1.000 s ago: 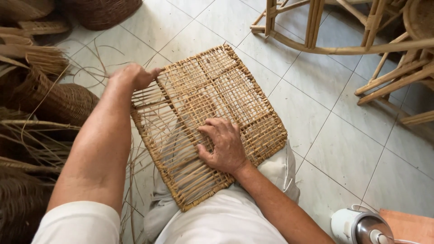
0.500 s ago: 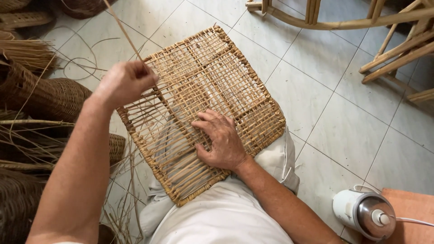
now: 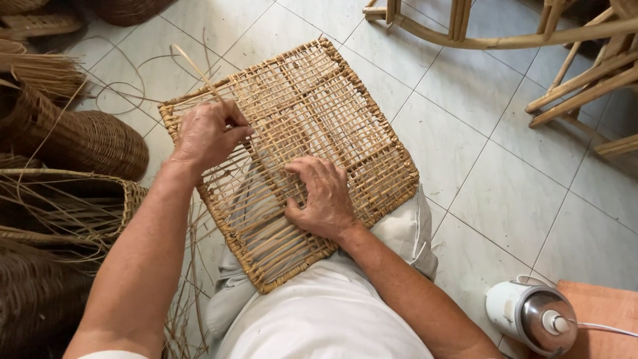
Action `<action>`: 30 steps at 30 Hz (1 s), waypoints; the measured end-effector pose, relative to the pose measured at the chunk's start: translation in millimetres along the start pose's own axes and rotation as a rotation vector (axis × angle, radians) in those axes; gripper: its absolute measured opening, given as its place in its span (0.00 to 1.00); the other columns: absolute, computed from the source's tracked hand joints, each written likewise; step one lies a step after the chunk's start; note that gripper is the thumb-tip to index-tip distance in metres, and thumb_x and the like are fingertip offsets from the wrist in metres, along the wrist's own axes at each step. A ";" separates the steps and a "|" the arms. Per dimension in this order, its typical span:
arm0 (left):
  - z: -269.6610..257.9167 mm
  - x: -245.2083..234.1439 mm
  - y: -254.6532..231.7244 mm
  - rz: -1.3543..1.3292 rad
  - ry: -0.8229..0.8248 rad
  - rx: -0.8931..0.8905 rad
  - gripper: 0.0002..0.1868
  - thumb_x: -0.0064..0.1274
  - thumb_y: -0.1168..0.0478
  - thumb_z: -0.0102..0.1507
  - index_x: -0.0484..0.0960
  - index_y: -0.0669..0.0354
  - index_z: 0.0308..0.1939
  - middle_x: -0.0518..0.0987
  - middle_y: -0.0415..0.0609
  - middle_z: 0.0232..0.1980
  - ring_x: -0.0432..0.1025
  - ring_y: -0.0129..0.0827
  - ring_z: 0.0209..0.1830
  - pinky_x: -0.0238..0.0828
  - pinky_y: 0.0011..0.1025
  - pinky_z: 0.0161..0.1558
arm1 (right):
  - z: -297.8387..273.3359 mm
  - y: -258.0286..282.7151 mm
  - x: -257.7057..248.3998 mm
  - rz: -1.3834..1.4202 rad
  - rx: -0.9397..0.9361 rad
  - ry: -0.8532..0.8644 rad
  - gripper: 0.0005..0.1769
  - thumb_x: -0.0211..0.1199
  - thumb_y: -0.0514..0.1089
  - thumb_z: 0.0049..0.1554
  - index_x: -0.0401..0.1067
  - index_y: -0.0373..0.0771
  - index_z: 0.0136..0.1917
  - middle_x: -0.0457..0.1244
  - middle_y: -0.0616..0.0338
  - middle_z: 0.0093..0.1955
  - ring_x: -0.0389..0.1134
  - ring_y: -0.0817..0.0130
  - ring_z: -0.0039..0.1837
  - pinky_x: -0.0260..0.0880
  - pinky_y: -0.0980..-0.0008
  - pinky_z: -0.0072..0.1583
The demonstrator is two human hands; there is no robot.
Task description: The person weaves strips of rattan through a rectangular wooden frame to create a mesh panel, using their hands to guide and tighten the strips.
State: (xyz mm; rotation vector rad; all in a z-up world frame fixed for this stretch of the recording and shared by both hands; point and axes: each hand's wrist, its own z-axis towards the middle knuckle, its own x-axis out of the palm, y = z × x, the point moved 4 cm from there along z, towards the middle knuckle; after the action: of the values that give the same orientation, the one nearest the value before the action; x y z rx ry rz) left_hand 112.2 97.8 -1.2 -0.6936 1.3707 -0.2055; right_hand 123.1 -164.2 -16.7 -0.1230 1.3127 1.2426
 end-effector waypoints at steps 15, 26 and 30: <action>0.7 -0.3 -3.9 -0.091 0.000 -0.197 0.09 0.69 0.49 0.56 0.87 0.33 0.38 0.85 0.33 0.36 0.80 0.35 0.48 0.72 0.37 0.54 | 19.1 1.6 0.5 0.053 0.050 0.059 0.22 0.65 0.56 0.47 0.76 0.55 0.56 0.67 0.66 0.52 0.67 0.61 0.58 0.63 0.54 0.58; -5.2 -7.7 -5.8 -0.174 -0.003 -0.224 0.10 0.70 0.49 0.54 0.89 0.35 0.38 0.86 0.37 0.35 0.81 0.37 0.46 0.74 0.37 0.51 | 32.7 -9.6 22.1 -0.109 0.085 -0.026 0.25 0.70 0.63 0.39 0.74 0.58 0.49 0.64 0.71 0.46 0.67 0.61 0.57 0.65 0.50 0.57; 2.1 -6.7 -3.3 -0.141 -0.006 -0.204 0.11 0.70 0.47 0.53 0.89 0.33 0.38 0.86 0.35 0.35 0.81 0.37 0.47 0.74 0.38 0.52 | 34.4 -2.6 11.4 -0.098 0.098 -0.043 0.24 0.70 0.64 0.40 0.73 0.59 0.49 0.63 0.72 0.46 0.66 0.62 0.57 0.64 0.51 0.57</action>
State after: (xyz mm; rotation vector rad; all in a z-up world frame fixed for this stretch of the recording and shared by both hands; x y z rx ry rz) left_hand 113.6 99.4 6.3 -0.9614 1.3499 -0.1766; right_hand 144.5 -134.9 -15.0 -0.0895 1.3125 1.0911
